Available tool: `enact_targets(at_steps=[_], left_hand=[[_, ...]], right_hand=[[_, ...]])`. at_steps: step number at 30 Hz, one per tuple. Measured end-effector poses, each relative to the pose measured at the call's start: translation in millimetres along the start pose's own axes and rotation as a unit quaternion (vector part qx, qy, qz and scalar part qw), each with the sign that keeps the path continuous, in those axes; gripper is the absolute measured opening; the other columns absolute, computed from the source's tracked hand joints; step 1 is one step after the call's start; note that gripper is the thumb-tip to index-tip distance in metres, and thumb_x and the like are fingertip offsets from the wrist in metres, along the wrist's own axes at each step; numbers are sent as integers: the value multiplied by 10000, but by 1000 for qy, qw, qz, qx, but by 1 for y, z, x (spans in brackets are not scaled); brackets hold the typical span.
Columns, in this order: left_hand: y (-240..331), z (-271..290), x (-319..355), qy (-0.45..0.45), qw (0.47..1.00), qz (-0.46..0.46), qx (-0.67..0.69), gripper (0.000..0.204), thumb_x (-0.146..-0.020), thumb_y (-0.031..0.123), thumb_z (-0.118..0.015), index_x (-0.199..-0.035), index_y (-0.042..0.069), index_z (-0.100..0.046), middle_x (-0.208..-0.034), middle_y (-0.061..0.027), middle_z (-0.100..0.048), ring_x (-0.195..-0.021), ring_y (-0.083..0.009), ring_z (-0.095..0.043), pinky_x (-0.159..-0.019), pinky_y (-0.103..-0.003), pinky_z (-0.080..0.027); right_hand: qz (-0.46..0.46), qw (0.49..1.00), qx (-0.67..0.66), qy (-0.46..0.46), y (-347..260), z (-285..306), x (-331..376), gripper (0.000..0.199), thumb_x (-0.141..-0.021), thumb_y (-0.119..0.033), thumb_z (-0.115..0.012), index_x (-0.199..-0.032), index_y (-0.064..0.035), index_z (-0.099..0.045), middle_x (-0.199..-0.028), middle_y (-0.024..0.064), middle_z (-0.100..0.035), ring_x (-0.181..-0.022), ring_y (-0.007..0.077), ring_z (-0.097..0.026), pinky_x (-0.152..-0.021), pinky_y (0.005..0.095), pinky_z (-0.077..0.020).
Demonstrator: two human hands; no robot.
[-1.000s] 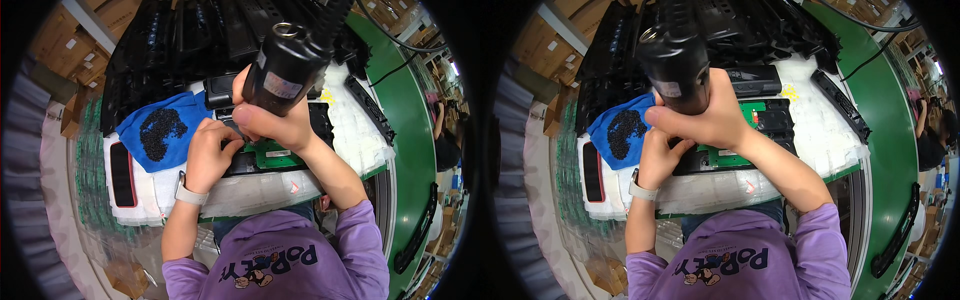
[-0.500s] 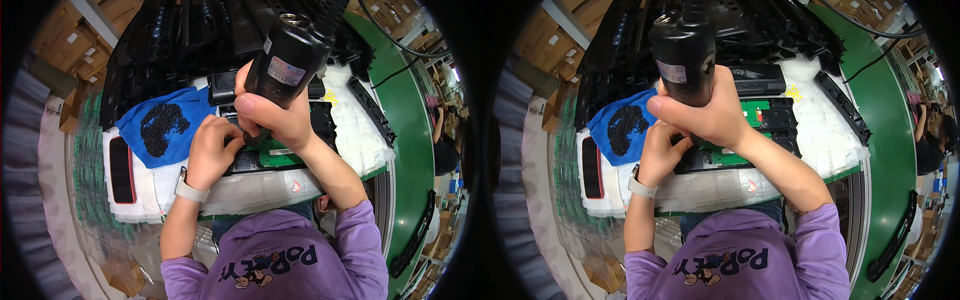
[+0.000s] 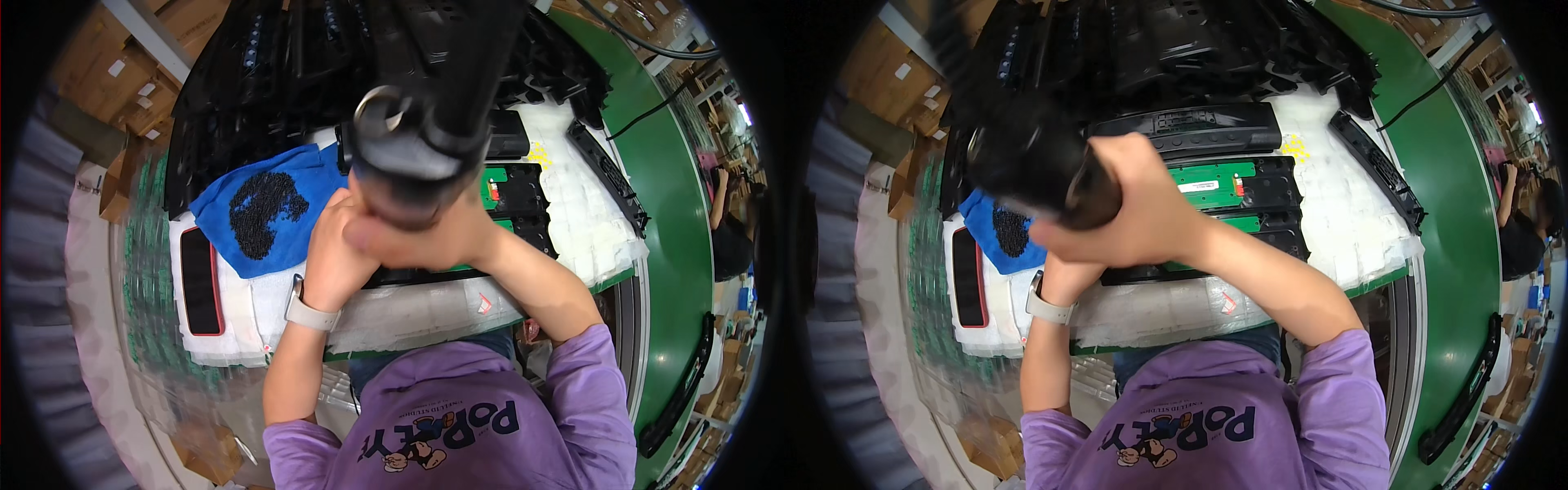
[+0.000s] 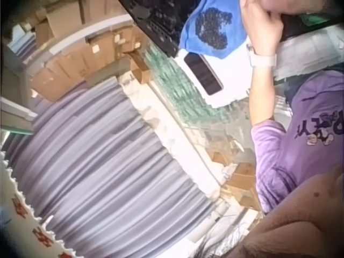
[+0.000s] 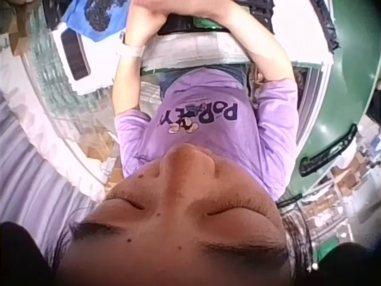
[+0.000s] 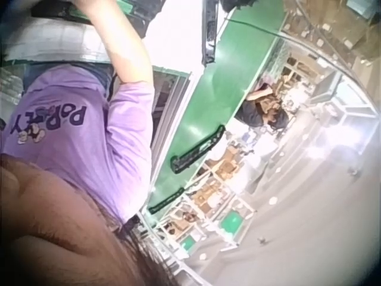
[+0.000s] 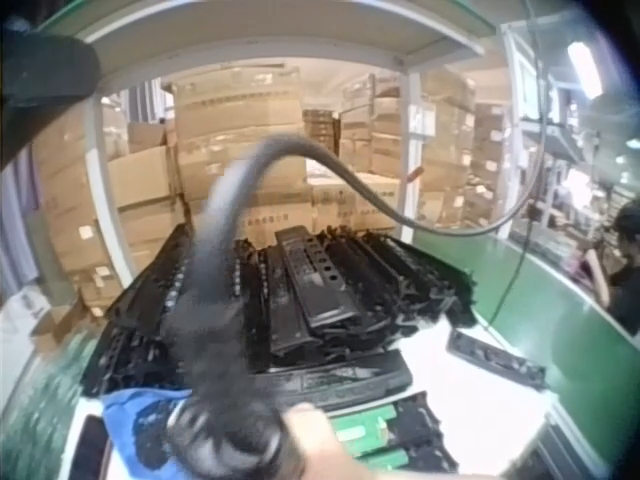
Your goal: Assembling electronic components and circuit boards into plastic housings using an electric screwdriver.
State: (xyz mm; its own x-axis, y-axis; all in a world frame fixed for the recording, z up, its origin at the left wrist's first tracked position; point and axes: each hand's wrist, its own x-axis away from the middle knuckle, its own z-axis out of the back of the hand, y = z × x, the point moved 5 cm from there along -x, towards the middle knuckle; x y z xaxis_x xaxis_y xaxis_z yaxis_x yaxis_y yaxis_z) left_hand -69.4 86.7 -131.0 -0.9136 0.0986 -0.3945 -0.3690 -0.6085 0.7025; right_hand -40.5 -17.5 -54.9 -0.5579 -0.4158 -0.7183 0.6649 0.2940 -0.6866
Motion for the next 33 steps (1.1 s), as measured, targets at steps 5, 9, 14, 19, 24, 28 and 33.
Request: enact_targets(at_steps=[5, 9, 14, 19, 24, 28, 33], left_hand=[[0, 2, 3, -31, 998, 49, -38, 86, -624, 8, -644, -710, 11, -634, -714, -101, -588, -755, -283, -517, -669, -353, -430], [-1, 0, 1, -72, 995, 67, -24, 55, -653, 43, -680, -678, 21, -637, -672, -77, -580, -727, -251, -513, -652, -337, -423], [3, 4, -1, -71, 996, 51, -27, 54, -656, 44, -678, -684, 24, -636, -679, -75, -584, -725, -255, -514, -647, -338, -426], [11, 6, -3, -26, 997, 40, -53, 105, -653, 73, -694, -718, 20, -630, -694, -73, -585, -746, -263, -529, -635, -344, -439], [29, -9, 2, -96, 986, -125, -60, 174, -663, 95, -706, -793, 18, -618, -699, -74, -571, -689, -243, -546, -589, -333, -453], [35, -4, 0, -68, 988, -135, -33, 123, -673, 71, -692, -762, 20, -623, -669, -75, -577, -647, -242, -547, -553, -324, -449], [19, 47, 4, 73, 982, -66, -160, 94, -683, 76, -703, -677, 16, -632, -633, -84, -589, -583, -238, -531, -524, -324, -417]], right_hand=[[-97, 984, -141, 55, 15, 10, 15, 240, -683, -79, -650, -862, -2, -510, -695, 35, -530, -581, 85, -504, -532, 212, -419], [-175, 961, -208, 49, 9, 36, 21, 331, -742, -203, -637, -889, 0, -421, -540, 28, -446, -400, 104, -409, -377, 232, -338], [-180, 961, -199, 60, 14, 39, 19, 348, -760, -239, -632, -893, -4, -414, -512, 23, -425, -396, 114, -406, -366, 235, -325], [-120, 936, -321, 79, 10, 44, 19, 207, -753, -76, -582, -888, 23, -460, -546, 59, -477, -392, 117, -431, -392, 237, -371], [-86, 946, -307, 54, 0, 55, 17, 403, -827, -411, -535, -966, -51, -418, -561, 10, -444, -401, 118, -412, -488, 282, -386], [-30, 917, -379, 120, -12, 67, 12, 308, -855, -286, -456, -974, -3, -426, -549, 61, -439, -390, 142, -384, -420, 284, -341], [-159, 962, -206, 88, -42, 111, 25, 459, -812, -344, -575, -1046, 7, -396, -533, 6, -428, -390, 106, -405, -450, 245, -353]])
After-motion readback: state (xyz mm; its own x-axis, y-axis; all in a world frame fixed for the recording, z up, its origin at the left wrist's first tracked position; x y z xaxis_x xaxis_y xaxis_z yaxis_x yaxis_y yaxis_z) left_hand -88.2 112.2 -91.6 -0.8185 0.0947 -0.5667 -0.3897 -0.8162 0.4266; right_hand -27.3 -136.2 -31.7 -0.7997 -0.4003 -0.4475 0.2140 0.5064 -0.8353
